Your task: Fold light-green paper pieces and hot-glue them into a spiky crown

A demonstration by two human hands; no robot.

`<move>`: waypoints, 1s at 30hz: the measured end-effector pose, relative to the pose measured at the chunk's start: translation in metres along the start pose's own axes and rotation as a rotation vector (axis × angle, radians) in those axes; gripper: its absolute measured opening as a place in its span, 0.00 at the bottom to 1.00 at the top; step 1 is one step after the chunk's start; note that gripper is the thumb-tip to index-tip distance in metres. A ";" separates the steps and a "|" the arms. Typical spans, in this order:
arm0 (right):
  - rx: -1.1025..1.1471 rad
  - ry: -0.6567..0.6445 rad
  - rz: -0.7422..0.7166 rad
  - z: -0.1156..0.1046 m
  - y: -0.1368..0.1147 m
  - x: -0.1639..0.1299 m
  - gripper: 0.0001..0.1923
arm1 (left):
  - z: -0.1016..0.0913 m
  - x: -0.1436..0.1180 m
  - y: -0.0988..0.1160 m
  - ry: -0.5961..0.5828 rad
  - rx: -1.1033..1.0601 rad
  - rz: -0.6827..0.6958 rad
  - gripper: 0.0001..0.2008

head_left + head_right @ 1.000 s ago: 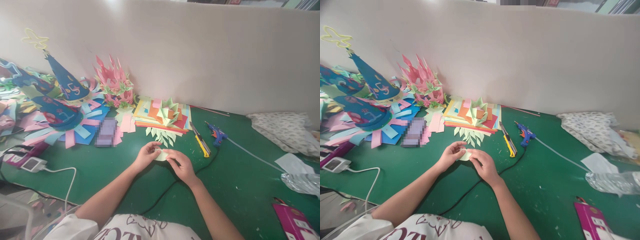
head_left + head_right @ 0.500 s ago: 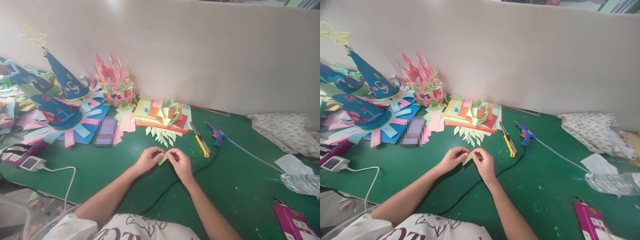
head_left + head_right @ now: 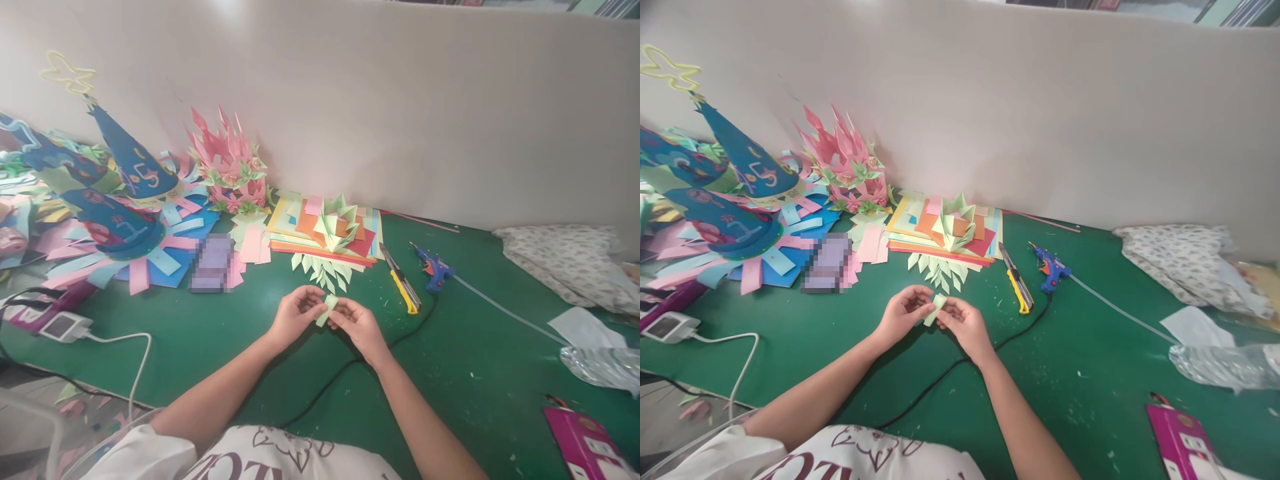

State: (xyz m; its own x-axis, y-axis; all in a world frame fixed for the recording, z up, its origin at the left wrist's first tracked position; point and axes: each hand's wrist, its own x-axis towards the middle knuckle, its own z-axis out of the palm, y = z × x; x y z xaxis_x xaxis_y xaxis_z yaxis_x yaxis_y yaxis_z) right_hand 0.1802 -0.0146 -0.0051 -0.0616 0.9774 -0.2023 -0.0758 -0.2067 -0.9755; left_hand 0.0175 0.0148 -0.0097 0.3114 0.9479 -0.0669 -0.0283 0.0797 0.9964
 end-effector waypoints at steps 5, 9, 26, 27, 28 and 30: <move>0.047 -0.048 0.050 -0.001 -0.005 -0.001 0.15 | 0.001 -0.001 0.002 0.003 -0.035 -0.013 0.17; 0.067 -0.111 0.063 -0.002 -0.008 -0.001 0.14 | 0.002 -0.001 0.000 -0.017 -0.038 -0.026 0.16; -0.066 0.003 0.011 0.000 -0.001 0.001 0.18 | -0.001 0.000 -0.002 -0.127 -0.151 -0.202 0.17; -0.080 0.005 0.011 0.000 0.000 0.001 0.18 | -0.001 0.000 -0.002 -0.128 -0.160 -0.209 0.18; -0.090 0.007 0.010 0.000 0.001 0.001 0.18 | -0.001 0.000 -0.002 -0.126 -0.165 -0.215 0.18; -0.102 0.006 0.005 0.000 0.002 0.001 0.18 | -0.001 0.001 -0.002 -0.123 -0.160 -0.223 0.19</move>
State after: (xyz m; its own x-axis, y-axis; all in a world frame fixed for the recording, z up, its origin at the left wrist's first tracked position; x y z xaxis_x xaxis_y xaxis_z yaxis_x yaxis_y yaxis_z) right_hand 0.1797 -0.0137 -0.0076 -0.0555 0.9768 -0.2070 0.0261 -0.2059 -0.9782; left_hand 0.0167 0.0155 -0.0119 0.4392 0.8578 -0.2671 -0.0928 0.3390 0.9362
